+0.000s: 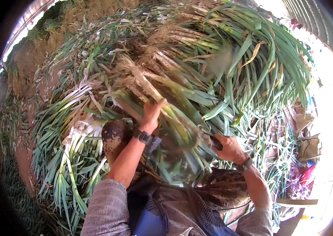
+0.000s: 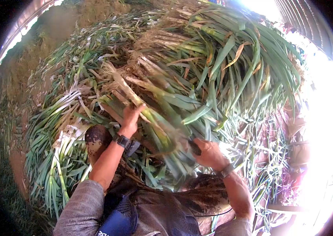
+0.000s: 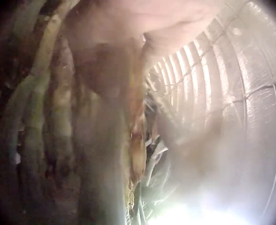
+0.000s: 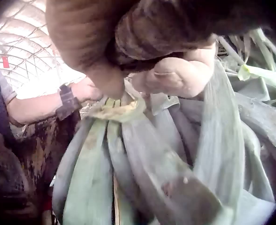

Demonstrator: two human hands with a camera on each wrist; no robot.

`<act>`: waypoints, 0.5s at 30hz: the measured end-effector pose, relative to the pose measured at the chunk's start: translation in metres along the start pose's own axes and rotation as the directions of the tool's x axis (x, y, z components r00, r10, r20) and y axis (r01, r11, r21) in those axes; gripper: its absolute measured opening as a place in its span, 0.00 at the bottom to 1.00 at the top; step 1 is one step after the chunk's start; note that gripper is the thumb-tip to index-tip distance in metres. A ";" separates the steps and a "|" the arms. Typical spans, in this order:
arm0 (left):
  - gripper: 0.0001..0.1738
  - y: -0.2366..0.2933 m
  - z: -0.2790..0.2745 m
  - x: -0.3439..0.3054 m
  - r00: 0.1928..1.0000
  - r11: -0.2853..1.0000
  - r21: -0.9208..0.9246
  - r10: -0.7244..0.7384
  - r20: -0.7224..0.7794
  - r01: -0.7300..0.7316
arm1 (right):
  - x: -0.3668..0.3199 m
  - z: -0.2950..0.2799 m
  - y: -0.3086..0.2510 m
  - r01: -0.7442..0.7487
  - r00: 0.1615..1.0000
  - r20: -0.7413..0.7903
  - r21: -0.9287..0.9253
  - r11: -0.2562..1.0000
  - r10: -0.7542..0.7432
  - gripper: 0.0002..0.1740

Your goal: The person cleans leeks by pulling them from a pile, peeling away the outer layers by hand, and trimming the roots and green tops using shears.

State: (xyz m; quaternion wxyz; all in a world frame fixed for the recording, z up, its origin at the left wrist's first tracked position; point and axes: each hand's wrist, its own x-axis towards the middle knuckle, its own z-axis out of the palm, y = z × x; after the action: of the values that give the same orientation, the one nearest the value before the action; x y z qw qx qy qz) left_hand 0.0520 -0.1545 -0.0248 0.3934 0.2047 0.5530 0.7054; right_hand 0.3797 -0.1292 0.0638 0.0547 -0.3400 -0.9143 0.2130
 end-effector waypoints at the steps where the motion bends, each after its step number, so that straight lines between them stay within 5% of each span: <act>1: 0.21 0.012 0.001 0.004 0.996 0.998 0.063 0.029 -0.082 -0.024 | -0.002 -0.002 -0.004 0.113 0.993 -0.030 0.061 0.992 -0.112 0.21; 2: 0.21 0.025 0.002 0.008 0.986 0.995 0.035 0.096 -0.140 -0.091 | -0.003 -0.004 -0.011 0.069 0.997 0.012 0.096 0.993 -0.071 0.20; 3: 0.21 0.041 -0.002 0.013 0.986 0.996 -0.075 -0.061 -0.154 0.050 | -0.003 -0.004 -0.011 0.075 0.997 0.006 0.095 0.993 -0.076 0.20; 5: 0.24 0.039 -0.017 0.047 0.954 0.988 -0.037 0.136 -0.267 -0.152 | -0.002 -0.002 -0.012 0.072 0.996 0.043 0.057 0.996 -0.074 0.19; 8: 0.31 0.052 -0.037 0.074 0.935 0.958 -0.190 0.146 -0.323 -0.215 | 0.000 0.000 -0.009 0.082 0.996 -0.038 0.040 0.996 -0.081 0.20; 9: 0.31 0.066 -0.046 0.071 0.964 0.981 -0.183 0.016 -0.265 -0.067 | 0.001 0.000 -0.008 0.092 0.992 -0.086 0.031 0.995 -0.089 0.20; 15: 0.27 0.066 -0.077 0.112 0.923 0.915 -0.265 0.215 -0.318 -0.304 | 0.008 -0.001 -0.015 0.112 0.987 -0.114 0.009 0.994 -0.110 0.18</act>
State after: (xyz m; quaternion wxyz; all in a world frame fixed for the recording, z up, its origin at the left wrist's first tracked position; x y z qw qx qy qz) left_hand -0.0933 -0.1201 -0.0023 0.2394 0.1099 0.4536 0.8514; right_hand 0.3644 -0.1335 0.0709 0.1208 -0.2996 -0.9256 0.1973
